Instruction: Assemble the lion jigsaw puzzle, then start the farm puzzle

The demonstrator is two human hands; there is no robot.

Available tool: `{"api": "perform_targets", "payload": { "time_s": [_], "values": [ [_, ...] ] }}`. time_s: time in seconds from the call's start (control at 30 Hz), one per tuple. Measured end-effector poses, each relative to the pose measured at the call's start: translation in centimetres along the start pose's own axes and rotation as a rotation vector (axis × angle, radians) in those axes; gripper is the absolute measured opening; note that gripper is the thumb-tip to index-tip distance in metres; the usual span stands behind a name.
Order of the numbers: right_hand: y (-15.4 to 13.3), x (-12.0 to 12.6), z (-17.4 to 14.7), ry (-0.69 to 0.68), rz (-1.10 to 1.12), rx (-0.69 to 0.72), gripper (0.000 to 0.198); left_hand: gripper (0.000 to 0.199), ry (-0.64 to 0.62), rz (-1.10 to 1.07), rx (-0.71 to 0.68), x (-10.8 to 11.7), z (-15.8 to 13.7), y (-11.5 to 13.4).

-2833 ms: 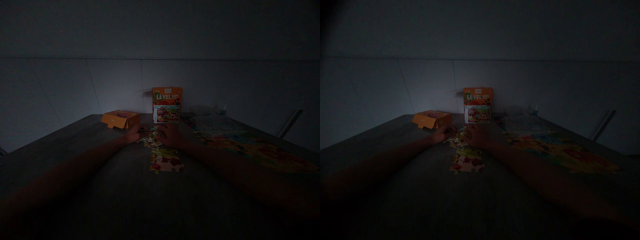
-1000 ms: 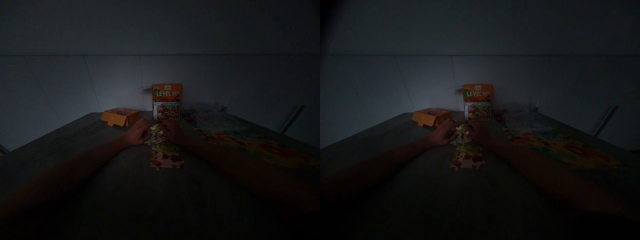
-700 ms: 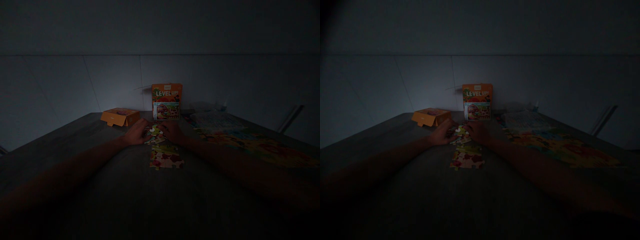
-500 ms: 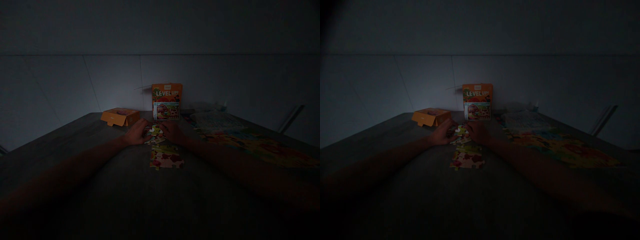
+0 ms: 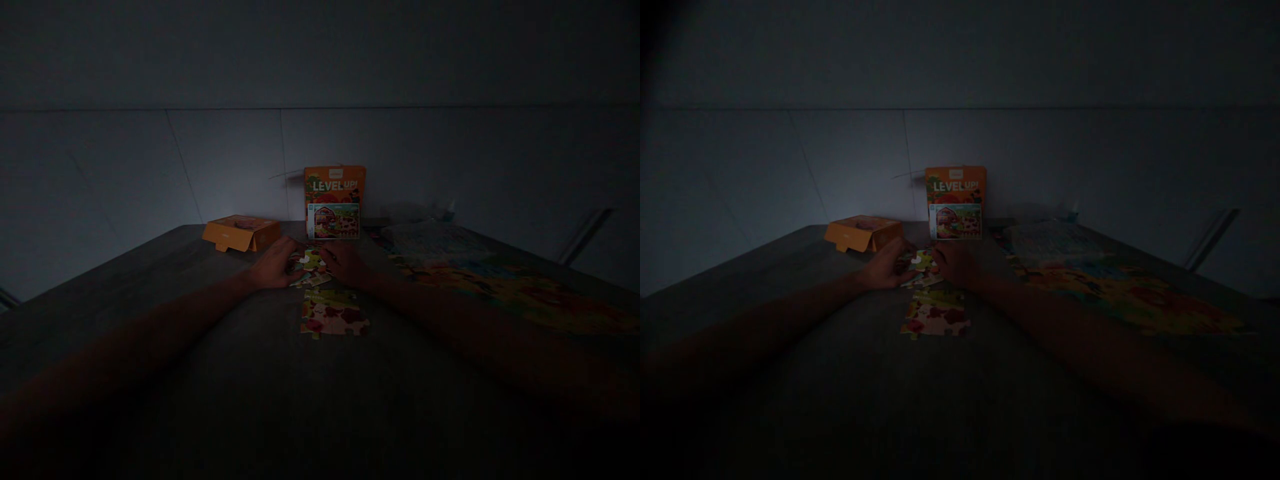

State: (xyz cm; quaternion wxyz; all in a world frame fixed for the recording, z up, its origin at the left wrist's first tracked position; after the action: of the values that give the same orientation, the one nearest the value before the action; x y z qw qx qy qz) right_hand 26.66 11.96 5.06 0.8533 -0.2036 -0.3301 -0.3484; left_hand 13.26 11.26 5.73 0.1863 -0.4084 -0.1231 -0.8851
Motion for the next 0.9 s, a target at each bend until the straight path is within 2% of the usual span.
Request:
{"api": "perform_targets", "payload": {
  "time_s": [0.73,0.9],
  "values": [
    [-0.66,0.15,-0.32,-0.038,-0.029,0.049,0.017,0.029,-0.011,-0.035,0.058,-0.22,-0.09,-0.5],
    [-0.67,-0.22,-0.64,-0.043,-0.03,0.065,0.039,0.03,0.004,-0.033,0.078,-0.2,-0.13,-0.83]
  ]
}}
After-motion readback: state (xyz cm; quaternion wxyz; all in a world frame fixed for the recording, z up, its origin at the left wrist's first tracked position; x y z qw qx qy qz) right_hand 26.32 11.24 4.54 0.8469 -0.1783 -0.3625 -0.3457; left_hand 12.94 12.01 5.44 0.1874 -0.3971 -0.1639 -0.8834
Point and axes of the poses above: each hand's wrist, its own z-axis towards the middle knuckle, its own x-axis out of the back of the hand, y = z × x, the point moved 9 cm from there along z, towards the middle knuckle, and after that the axes turned 4 degrees about -z, right-handed, at the moved point
